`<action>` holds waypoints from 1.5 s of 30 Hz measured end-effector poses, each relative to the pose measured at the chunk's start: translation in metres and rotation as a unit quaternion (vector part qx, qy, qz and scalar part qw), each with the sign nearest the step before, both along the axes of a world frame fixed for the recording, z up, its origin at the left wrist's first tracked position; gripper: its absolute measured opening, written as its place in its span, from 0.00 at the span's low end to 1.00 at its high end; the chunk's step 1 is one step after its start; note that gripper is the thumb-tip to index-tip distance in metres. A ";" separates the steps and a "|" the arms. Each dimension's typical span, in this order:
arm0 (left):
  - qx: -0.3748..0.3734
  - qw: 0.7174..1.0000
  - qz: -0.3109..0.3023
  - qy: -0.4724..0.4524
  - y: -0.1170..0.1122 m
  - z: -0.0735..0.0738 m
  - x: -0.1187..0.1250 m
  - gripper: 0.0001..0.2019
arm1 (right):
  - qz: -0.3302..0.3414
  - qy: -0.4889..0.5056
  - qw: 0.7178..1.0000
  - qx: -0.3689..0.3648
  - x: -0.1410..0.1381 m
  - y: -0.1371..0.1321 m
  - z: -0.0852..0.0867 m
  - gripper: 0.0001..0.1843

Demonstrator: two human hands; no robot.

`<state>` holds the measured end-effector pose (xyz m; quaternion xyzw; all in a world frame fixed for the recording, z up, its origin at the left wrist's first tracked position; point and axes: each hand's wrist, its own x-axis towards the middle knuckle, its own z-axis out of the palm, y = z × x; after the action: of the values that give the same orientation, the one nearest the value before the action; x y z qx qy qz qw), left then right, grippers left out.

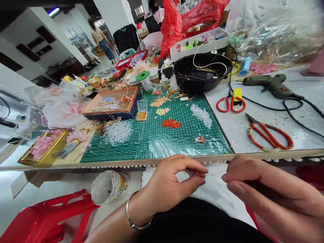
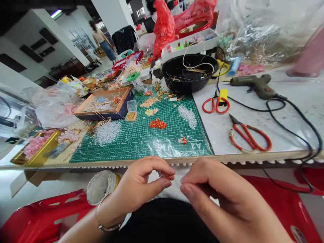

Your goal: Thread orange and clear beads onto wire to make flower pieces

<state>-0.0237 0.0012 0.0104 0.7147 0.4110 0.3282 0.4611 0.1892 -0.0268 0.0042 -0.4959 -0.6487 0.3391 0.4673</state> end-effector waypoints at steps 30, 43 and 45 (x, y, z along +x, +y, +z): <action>0.145 0.989 -0.029 0.006 -0.007 0.006 0.006 0.07 | 0.057 -0.100 0.993 0.038 -0.008 -0.001 -0.002 0.14; 0.133 0.987 -0.055 0.067 -0.009 0.011 0.003 0.06 | 0.130 -0.094 0.987 -0.035 0.000 0.005 -0.008 0.13; 0.127 0.987 -0.068 0.074 -0.009 0.011 0.002 0.05 | 0.140 -0.091 0.985 -0.045 0.001 0.006 -0.008 0.14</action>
<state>-0.0214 -0.0081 0.0218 0.8160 0.3497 0.2918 0.3558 0.1904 -0.0211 -0.0042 -0.4496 -0.7354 0.3837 0.3315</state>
